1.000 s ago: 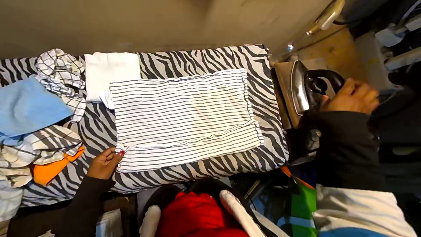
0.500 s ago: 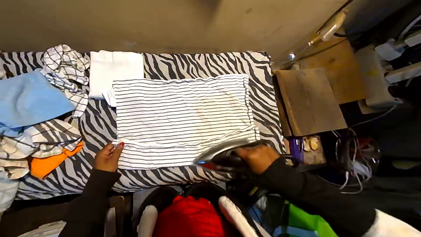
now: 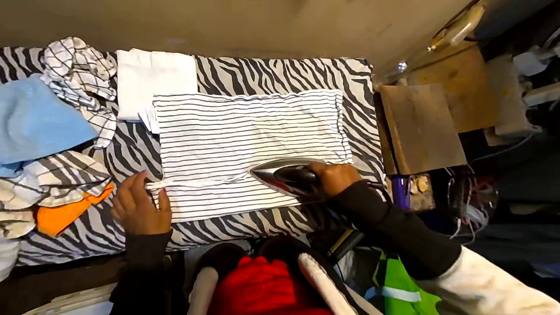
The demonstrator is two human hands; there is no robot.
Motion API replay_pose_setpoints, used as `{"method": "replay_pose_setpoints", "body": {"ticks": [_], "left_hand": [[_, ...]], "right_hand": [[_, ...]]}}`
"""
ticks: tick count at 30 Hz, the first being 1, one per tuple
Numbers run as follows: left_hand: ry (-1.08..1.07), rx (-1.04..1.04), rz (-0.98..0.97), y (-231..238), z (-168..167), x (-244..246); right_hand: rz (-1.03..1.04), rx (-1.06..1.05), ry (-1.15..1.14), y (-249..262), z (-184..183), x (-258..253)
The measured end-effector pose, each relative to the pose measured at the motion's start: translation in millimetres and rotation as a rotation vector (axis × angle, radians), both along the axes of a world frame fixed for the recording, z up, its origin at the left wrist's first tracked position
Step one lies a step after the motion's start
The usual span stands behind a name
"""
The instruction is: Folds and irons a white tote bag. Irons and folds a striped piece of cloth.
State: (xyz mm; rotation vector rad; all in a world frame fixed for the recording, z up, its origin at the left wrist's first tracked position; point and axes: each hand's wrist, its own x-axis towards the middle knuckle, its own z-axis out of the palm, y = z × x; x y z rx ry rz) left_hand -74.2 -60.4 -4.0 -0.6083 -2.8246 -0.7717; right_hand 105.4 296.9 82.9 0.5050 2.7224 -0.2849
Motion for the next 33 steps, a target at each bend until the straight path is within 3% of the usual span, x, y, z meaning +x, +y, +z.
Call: {"method": "replay_pose_setpoints", "body": {"ticks": [4, 6, 10, 12, 15, 19, 21, 26, 33], "left_hand": [[0.074, 0.014, -0.347, 49, 20, 6], [-0.048, -0.003, -0.521, 80, 17, 7], [-0.311, -0.253, -0.754, 136, 25, 11], [-0.454, -0.377, -0.858, 166, 34, 16], [-0.604, -0.403, -0.977, 217, 36, 24], [-0.789, -0.408, -1.053, 282, 33, 36], [-0.801, -0.411, -1.076, 307, 33, 42], [-0.820, -0.558, -1.117, 346, 44, 59], [-0.821, -0.488, -1.094, 391, 40, 81]], "right_hand": [[0.158, -0.059, 0.037, -30, -5, 26], [0.023, -0.015, -0.019, -18, 3, 38], [-0.482, 0.109, -0.131, 63, 13, 63], [-0.480, 0.115, -0.140, 81, 11, 97], [-0.418, 0.046, -0.127, 52, 9, 134], [-0.845, 0.060, -0.123, 12, 1, 140], [-0.960, 0.070, -0.054, -1, -5, 147], [-0.965, 0.061, -0.035, -3, 9, 175], [-0.963, 0.028, -0.082, 7, 0, 161]]}}
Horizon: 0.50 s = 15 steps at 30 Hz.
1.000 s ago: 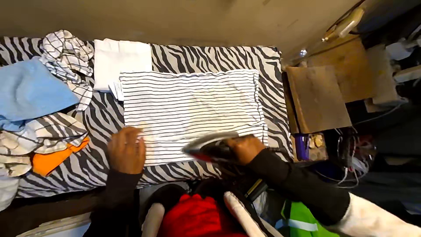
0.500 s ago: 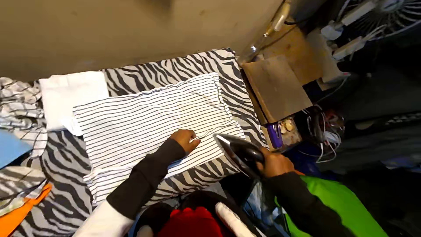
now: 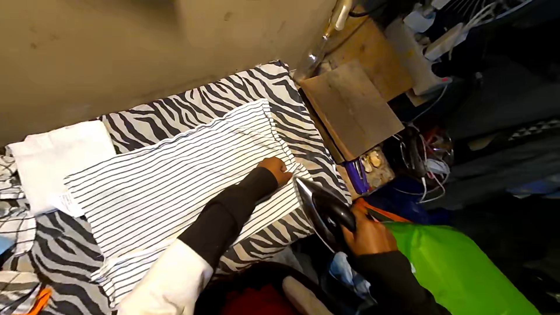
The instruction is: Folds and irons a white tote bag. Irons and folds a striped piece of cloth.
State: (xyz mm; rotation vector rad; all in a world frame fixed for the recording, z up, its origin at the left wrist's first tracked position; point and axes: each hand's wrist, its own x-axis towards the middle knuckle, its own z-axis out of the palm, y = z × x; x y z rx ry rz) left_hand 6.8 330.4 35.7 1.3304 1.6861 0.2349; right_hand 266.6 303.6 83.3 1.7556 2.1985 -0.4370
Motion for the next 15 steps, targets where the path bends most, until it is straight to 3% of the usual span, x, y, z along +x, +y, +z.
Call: {"method": "replay_pose_setpoints", "body": {"ticks": [7, 12, 15], "left_hand": [[0.060, 0.154, -0.025, 21, 8, 9], [0.047, 0.152, 0.104, 19, 0, 2], [0.065, 0.130, 0.104, -11, -9, -13]], "right_hand": [[-0.048, 0.056, 0.105, -9, 14, 33], [-0.124, -0.071, 0.025, 24, 9, -26], [-0.084, -0.126, 0.004, 23, 10, -42]]}}
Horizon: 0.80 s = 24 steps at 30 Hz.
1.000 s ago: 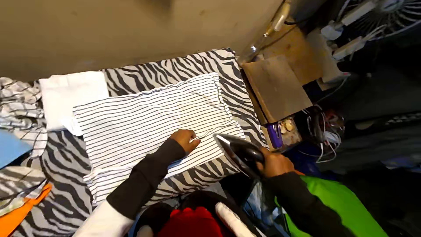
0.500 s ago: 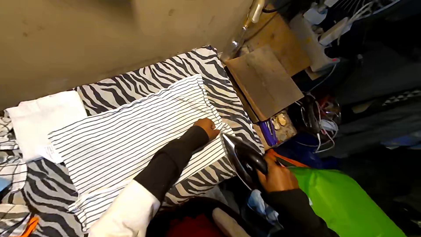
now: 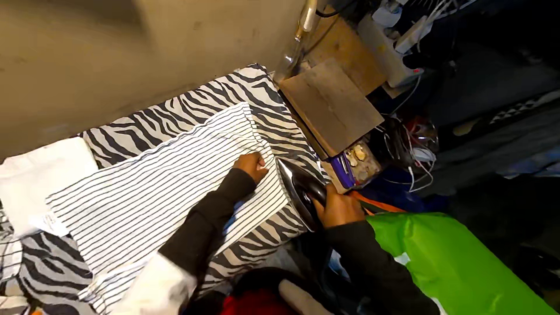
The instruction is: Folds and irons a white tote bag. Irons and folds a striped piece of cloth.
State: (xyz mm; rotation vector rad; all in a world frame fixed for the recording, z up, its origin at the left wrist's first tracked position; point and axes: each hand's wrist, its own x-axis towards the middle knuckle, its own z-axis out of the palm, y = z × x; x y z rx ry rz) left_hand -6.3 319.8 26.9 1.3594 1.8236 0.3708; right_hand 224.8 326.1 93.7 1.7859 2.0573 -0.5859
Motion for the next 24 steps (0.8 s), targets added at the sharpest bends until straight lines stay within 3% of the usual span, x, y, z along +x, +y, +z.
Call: {"method": "replay_pose_setpoints", "body": {"ticks": [4, 7, 13, 16, 20, 21, 24], "left_hand": [[-0.014, -0.125, -0.067, -38, 7, -35], [-0.001, -0.118, 0.021, -56, 6, -41], [0.054, -0.188, 0.088, -113, 12, -56], [0.072, -0.193, 0.246, -152, 10, -70], [0.056, -0.118, 0.396, -185, -2, -79], [0.051, -0.091, 0.410, -188, -3, -79], [0.038, -0.030, 0.442, -194, -10, -76]], "right_hand": [[0.157, -0.008, 0.013, 4, 6, -6], [0.246, -0.090, 0.012, 26, 16, -50], [0.456, -0.001, 0.078, 29, 6, -113], [0.546, 0.022, 0.081, 31, 1, -104], [1.032, 0.142, 0.226, 52, -12, -49], [1.050, 0.174, 0.238, 60, -14, -43], [0.853, 0.294, 0.221, 80, -25, -43]]}}
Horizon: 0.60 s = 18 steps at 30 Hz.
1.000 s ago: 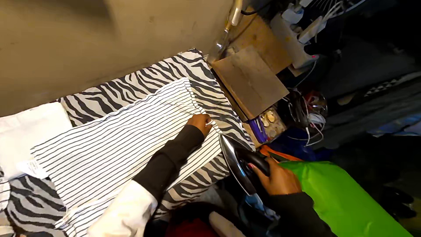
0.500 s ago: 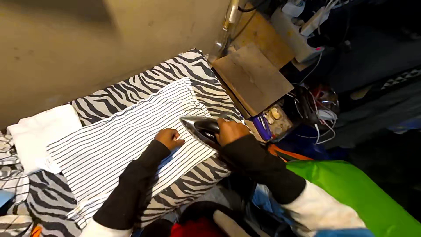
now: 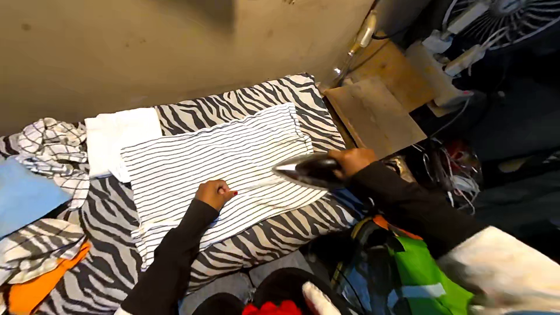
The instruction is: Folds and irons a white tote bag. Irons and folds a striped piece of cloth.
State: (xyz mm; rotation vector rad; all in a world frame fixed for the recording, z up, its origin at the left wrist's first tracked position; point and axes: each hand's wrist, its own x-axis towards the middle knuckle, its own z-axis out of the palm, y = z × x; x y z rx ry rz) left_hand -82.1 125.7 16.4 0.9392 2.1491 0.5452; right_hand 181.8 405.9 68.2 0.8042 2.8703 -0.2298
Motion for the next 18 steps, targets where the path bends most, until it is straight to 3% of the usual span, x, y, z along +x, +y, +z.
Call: {"method": "replay_pose_setpoints", "body": {"ticks": [2, 5, 6, 9, 12, 18], "left_hand": [[-0.004, 0.042, 0.043, -7, -4, -1], [-0.007, 0.082, 0.060, -17, -3, -1], [-0.014, 0.078, 0.048, -17, -2, -2], [-0.012, 0.019, -0.028, -12, 1, -2], [-0.003, -0.018, -0.077, -14, 4, -6], [0.020, -0.035, -0.095, -27, 4, -10]], "right_hand": [[0.033, -0.008, 0.011, 7, 4, 6], [0.362, -0.042, 0.010, -8, 7, 23], [0.386, -0.014, 0.019, -19, 7, 20], [0.004, -0.010, -0.057, -31, 15, -5], [-0.303, -0.046, -0.144, -4, 37, -25], [-0.417, 0.217, -0.070, 45, 115, 39]]}}
